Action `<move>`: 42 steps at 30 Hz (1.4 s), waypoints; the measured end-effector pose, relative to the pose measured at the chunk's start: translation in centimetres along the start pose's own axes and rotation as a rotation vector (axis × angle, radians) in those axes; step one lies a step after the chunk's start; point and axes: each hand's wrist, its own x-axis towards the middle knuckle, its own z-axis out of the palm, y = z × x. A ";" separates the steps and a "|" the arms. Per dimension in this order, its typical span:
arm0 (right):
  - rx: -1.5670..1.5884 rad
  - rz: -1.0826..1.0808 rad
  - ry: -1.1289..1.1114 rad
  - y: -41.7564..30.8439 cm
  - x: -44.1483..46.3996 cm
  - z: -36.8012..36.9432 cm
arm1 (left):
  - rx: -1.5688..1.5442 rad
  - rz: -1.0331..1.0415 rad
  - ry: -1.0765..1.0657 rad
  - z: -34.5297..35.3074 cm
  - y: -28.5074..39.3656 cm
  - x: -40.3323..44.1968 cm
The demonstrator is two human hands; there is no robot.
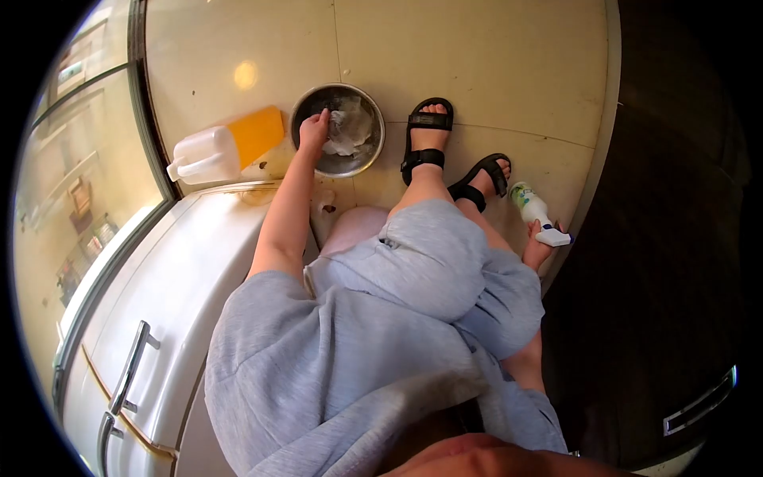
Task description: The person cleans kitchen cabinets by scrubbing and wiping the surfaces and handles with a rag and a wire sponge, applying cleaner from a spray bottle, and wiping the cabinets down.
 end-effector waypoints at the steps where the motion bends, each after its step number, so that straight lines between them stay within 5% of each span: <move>1: 0.013 -0.013 0.002 0.5 0.1 0.0 | 0.275 0.210 0.120 0.6 0.1 -0.5; 3: 0.022 -0.032 0.010 1.1 0.0 0.0 | 0.599 0.580 0.268 2.3 1.1 -2.5; 7: 0.048 -0.061 0.023 1.3 -0.1 0.2 | 0.860 0.463 0.032 5.9 -1.9 -0.7; 11: -0.003 -0.064 -0.020 1.7 0.2 -0.4 | 0.325 0.052 -0.280 3.9 -3.6 2.8; 14: -0.017 0.001 -0.036 0.8 0.0 -0.3 | -0.378 -0.329 -0.191 1.1 -1.1 0.2; 18: -0.147 -0.084 0.028 4.5 0.4 -2.0 | -1.034 -0.333 -0.524 -3.0 1.0 -4.2; 23: -0.238 0.048 0.066 5.5 -5.4 -8.6 | -1.270 -0.213 -0.359 -2.7 -2.7 -3.7; 32: -0.283 0.452 -0.046 11.6 -19.1 -15.9 | -1.393 -0.321 -0.782 -4.2 -6.2 -1.1; 35: -0.270 0.479 -0.071 12.3 -21.5 -16.2 | -1.291 -0.363 -0.443 -3.8 -2.5 -5.6; 38: -0.255 0.478 -0.087 12.5 -22.2 -16.1 | -1.189 -0.366 -0.447 -4.0 -0.9 -8.0; 42: -0.233 0.460 -0.107 12.0 -22.0 -15.6 | -1.465 -0.469 -0.493 -2.9 -3.8 -3.7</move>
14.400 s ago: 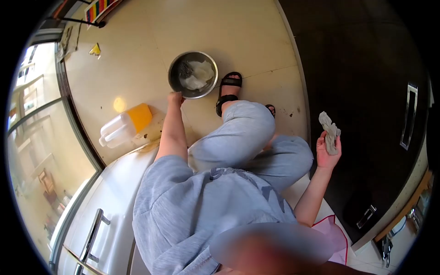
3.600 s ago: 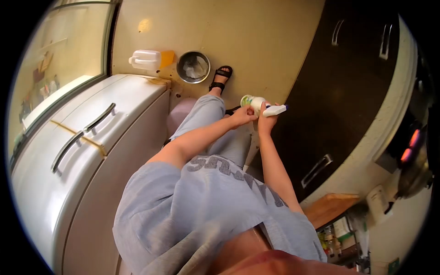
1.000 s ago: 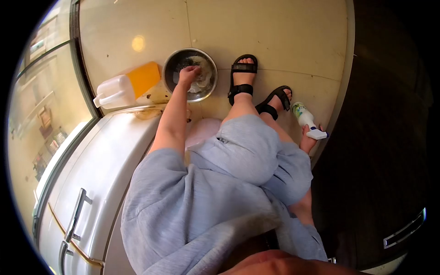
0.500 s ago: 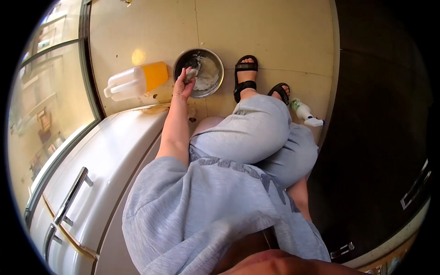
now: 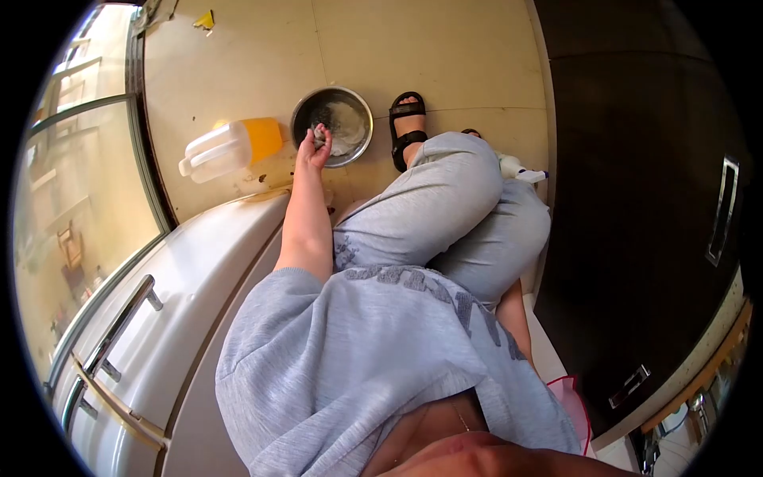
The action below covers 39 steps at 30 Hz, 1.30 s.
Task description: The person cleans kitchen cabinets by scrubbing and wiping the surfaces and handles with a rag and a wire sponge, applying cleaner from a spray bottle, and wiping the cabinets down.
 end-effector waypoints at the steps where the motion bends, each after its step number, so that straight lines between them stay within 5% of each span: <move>1: 0.006 -0.011 -0.006 -0.2 0.1 0.2 | 0.003 -0.053 -0.082 -0.6 0.5 0.5; 13: 0.167 -0.143 -0.107 -5.7 4.0 3.9 | 0.296 0.183 0.189 5.0 -0.2 -2.5; 20: 0.513 -0.259 -0.229 -11.1 10.3 6.5 | 0.533 0.061 0.135 7.3 -0.8 -6.0; 24: 0.701 -0.333 -0.277 -11.6 14.3 7.6 | 0.548 0.095 0.100 1.1 3.8 0.9; 27: 0.540 -0.195 -0.099 -18.2 9.8 7.5 | 0.538 0.186 0.215 1.1 3.3 0.0; 31: 0.094 -0.437 0.201 -15.8 13.6 8.8 | 0.606 0.274 0.365 2.7 2.2 -1.1; 36: 0.144 -0.629 0.266 -19.1 14.0 10.5 | 0.590 0.395 0.482 4.0 2.3 -0.1; 38: 0.241 -0.669 0.289 -21.2 12.9 11.0 | 0.687 0.245 0.252 3.2 3.7 0.3; 39: 0.302 -0.671 0.342 -21.7 12.9 11.6 | 0.672 0.239 0.307 4.1 2.8 -0.4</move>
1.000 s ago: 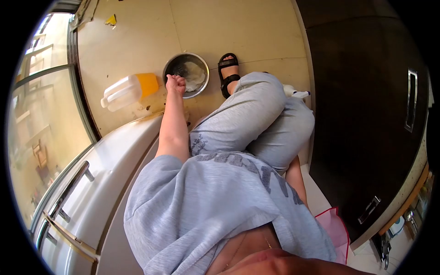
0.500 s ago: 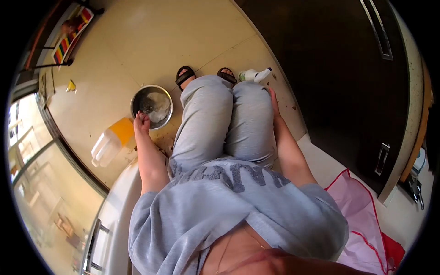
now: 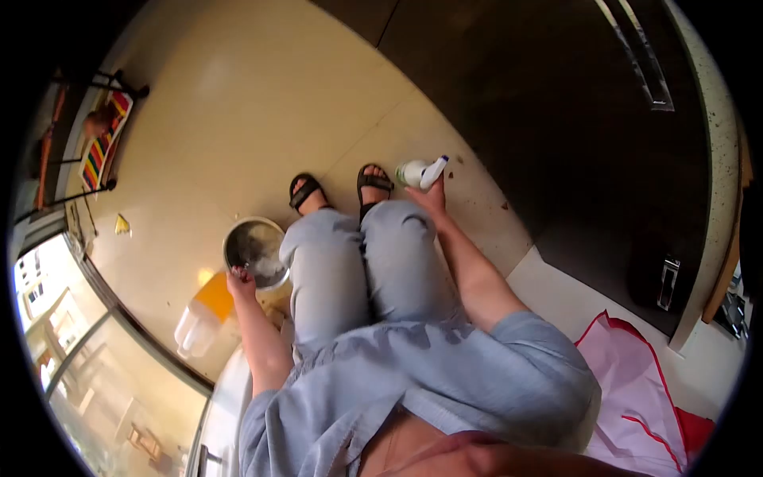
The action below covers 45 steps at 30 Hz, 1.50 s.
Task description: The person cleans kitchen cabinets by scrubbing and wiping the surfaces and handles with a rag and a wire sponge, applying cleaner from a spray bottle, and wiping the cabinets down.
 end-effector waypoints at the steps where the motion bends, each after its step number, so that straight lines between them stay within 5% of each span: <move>1: 0.043 -0.005 0.071 -0.1 0.1 0.7 | -0.032 -0.016 0.000 1.8 0.1 -2.0; 6: -0.025 0.192 0.251 -0.2 1.3 1.6 | 0.247 -0.222 0.198 0.7 1.4 -3.6; 11: -0.072 0.084 0.181 -0.4 2.9 -0.3 | 0.829 0.049 0.075 -4.5 1.3 -0.2; 14: 0.061 0.006 0.087 -3.4 2.7 -2.6 | 0.426 0.109 -0.105 -0.9 1.2 -3.9; 17: 0.379 -0.038 0.081 -7.3 2.4 -4.5 | 0.511 0.192 -0.233 -1.1 2.3 -0.9; 20: 0.292 -0.223 -0.080 -14.4 2.7 -8.0 | 0.112 0.040 -0.294 4.8 3.1 -5.8; 25: 0.395 -0.464 -0.133 -27.0 1.3 -9.7 | 0.388 0.149 -0.602 14.5 3.9 -10.5; 28: 0.650 -0.361 -0.203 -29.2 0.9 -8.8 | 0.498 0.217 -0.917 22.6 2.7 -16.7; 33: 0.354 -0.557 -0.332 -29.5 -0.7 -6.8 | 0.621 0.191 -1.054 31.8 -3.2 -27.9; 36: 0.393 -0.353 -0.435 -28.6 -1.9 -6.0 | 0.588 -0.009 -1.174 34.2 -7.0 -29.1; 45: 0.382 -0.104 -0.350 -23.5 -1.9 -7.0 | 0.656 0.106 -1.355 36.2 -14.0 -29.4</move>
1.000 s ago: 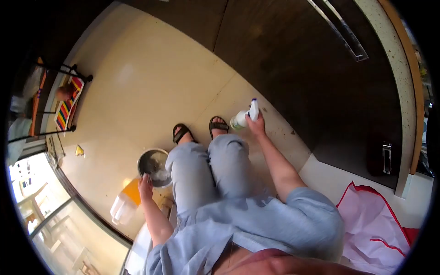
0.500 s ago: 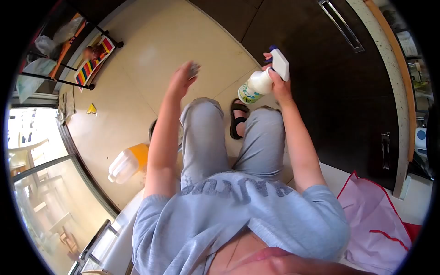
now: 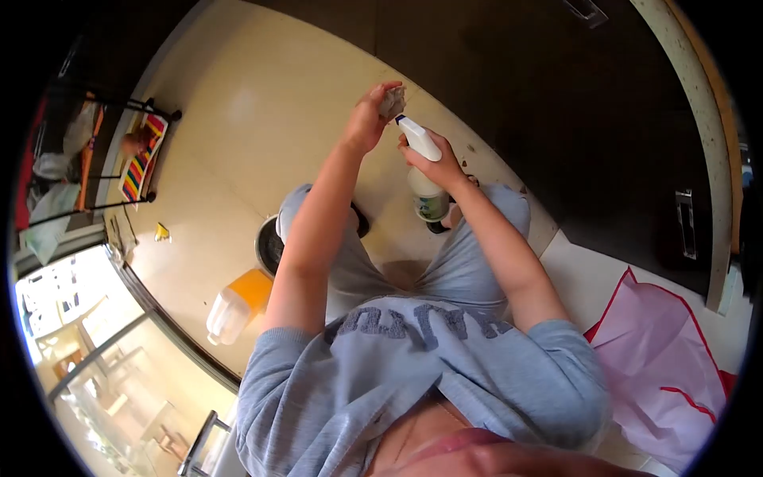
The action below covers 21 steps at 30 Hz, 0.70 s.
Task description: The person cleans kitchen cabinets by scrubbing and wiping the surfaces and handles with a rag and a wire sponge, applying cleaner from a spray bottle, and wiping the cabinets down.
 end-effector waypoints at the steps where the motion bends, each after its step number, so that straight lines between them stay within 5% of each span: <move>1: 0.014 -0.011 0.044 0.3 0.3 -0.2 | -0.015 -0.002 -0.007 0.4 -0.3 0.2; 21: -0.189 -0.122 0.266 0.0 0.8 -1.2 | -0.230 -0.074 0.005 2.4 -1.3 2.3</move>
